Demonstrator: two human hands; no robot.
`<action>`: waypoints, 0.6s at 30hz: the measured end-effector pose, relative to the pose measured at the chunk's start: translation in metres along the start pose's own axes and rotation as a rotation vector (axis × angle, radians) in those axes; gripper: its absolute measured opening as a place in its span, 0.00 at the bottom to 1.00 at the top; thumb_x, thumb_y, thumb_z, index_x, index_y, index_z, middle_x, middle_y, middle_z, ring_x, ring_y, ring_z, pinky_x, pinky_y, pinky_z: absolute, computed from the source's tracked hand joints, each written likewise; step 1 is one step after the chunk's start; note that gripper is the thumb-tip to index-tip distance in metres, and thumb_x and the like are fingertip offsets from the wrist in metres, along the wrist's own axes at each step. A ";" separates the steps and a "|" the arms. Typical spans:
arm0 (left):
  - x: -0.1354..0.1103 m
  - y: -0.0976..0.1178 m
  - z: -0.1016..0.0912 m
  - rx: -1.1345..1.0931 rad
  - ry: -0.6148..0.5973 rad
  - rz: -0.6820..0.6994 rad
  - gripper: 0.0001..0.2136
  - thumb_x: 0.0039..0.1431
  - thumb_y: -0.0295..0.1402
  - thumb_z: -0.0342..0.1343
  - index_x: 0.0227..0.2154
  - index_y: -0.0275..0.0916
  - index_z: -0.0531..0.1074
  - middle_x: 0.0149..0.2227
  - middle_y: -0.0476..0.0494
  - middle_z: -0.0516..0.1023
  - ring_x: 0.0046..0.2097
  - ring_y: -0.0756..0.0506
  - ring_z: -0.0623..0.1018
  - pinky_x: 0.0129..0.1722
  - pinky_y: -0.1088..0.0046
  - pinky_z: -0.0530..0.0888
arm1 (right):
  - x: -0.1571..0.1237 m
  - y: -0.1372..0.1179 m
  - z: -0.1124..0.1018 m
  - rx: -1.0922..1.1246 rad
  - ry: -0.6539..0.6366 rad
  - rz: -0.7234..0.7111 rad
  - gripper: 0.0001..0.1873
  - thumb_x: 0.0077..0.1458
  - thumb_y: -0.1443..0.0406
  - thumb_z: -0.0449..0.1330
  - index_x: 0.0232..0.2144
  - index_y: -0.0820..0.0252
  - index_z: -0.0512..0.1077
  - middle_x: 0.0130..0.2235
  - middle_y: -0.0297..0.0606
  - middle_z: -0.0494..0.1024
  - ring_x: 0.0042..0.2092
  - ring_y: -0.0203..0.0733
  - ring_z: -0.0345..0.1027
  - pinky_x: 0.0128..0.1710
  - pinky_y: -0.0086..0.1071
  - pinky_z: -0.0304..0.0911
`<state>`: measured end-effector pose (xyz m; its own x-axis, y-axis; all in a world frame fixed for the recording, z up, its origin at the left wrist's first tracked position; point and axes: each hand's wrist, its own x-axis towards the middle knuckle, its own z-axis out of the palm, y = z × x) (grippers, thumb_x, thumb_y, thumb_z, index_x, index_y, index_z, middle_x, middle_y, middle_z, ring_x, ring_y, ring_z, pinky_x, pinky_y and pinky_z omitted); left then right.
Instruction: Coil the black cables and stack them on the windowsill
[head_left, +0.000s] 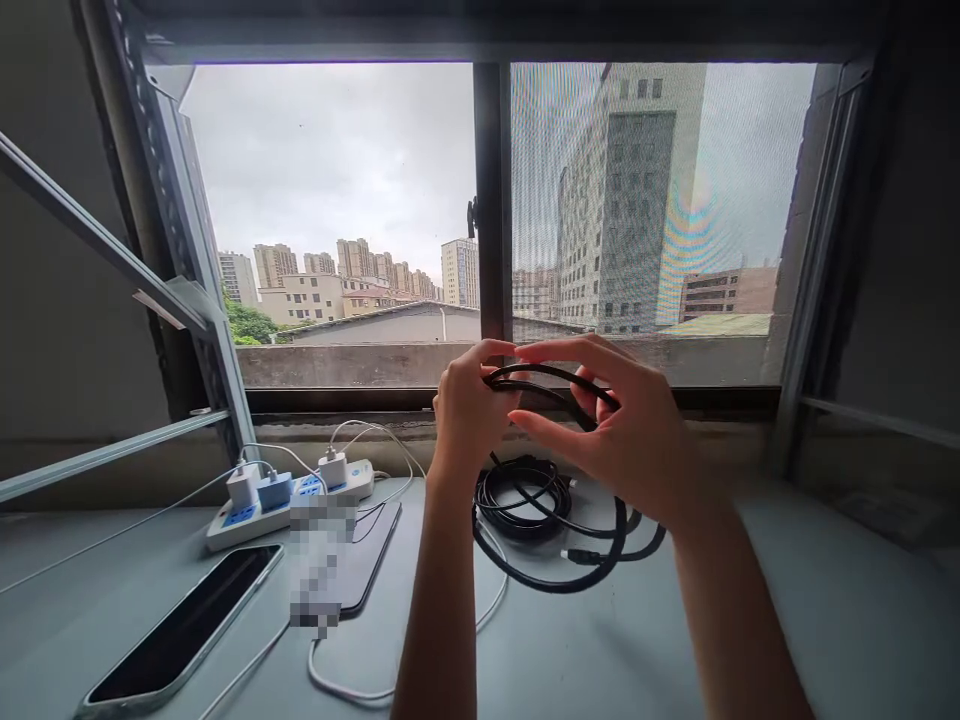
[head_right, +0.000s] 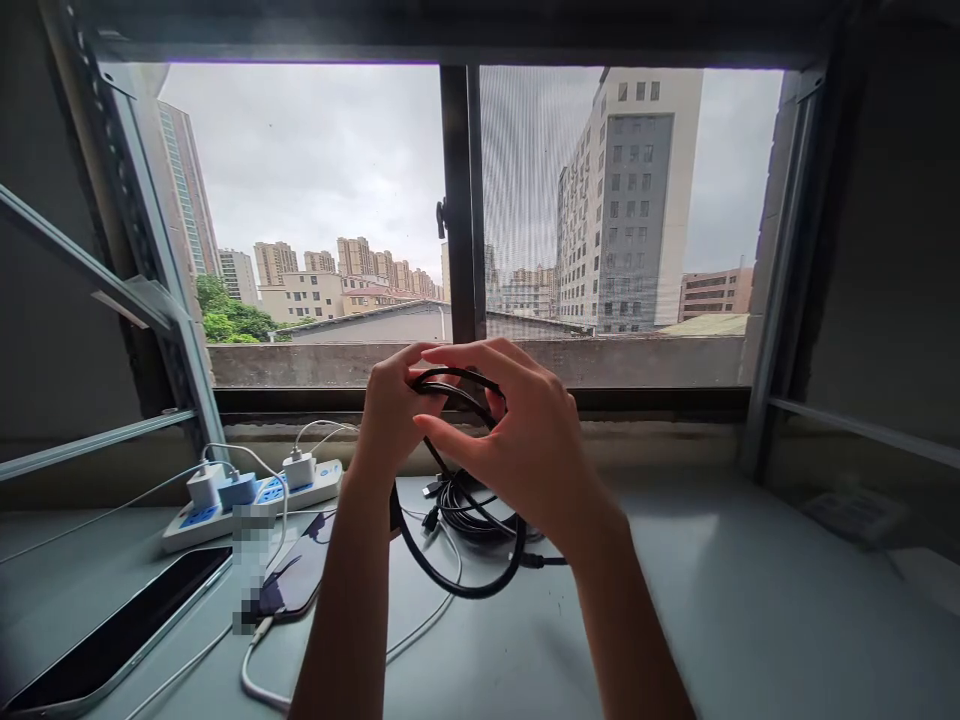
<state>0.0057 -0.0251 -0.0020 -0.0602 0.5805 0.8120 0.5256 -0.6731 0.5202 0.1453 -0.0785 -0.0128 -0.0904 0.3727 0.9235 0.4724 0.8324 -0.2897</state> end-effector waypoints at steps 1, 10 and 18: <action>0.000 0.000 0.000 -0.046 0.026 -0.043 0.09 0.47 0.31 0.59 0.34 0.42 0.78 0.19 0.52 0.72 0.22 0.51 0.70 0.22 0.76 0.63 | 0.000 0.001 0.002 -0.033 -0.012 -0.003 0.20 0.47 0.65 0.65 0.45 0.48 0.74 0.45 0.33 0.76 0.34 0.34 0.67 0.26 0.27 0.63; 0.007 0.002 -0.023 -0.596 0.214 -0.405 0.07 0.47 0.34 0.63 0.31 0.42 0.74 0.10 0.61 0.52 0.13 0.56 0.51 0.12 0.77 0.48 | 0.008 0.023 0.001 0.356 -0.025 0.316 0.15 0.58 0.61 0.54 0.45 0.58 0.72 0.17 0.25 0.67 0.15 0.29 0.56 0.15 0.25 0.54; 0.005 -0.007 0.003 -0.682 -0.071 -0.445 0.14 0.48 0.43 0.62 0.19 0.38 0.69 0.12 0.57 0.60 0.16 0.55 0.65 0.21 0.77 0.68 | 0.008 0.012 0.003 0.474 0.532 0.301 0.06 0.52 0.61 0.60 0.33 0.55 0.71 0.11 0.20 0.54 0.11 0.30 0.49 0.10 0.27 0.44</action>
<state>0.0042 -0.0163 -0.0025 -0.0759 0.8713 0.4848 -0.1681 -0.4905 0.8551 0.1478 -0.0648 -0.0097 0.4728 0.4632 0.7496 -0.0271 0.8579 -0.5131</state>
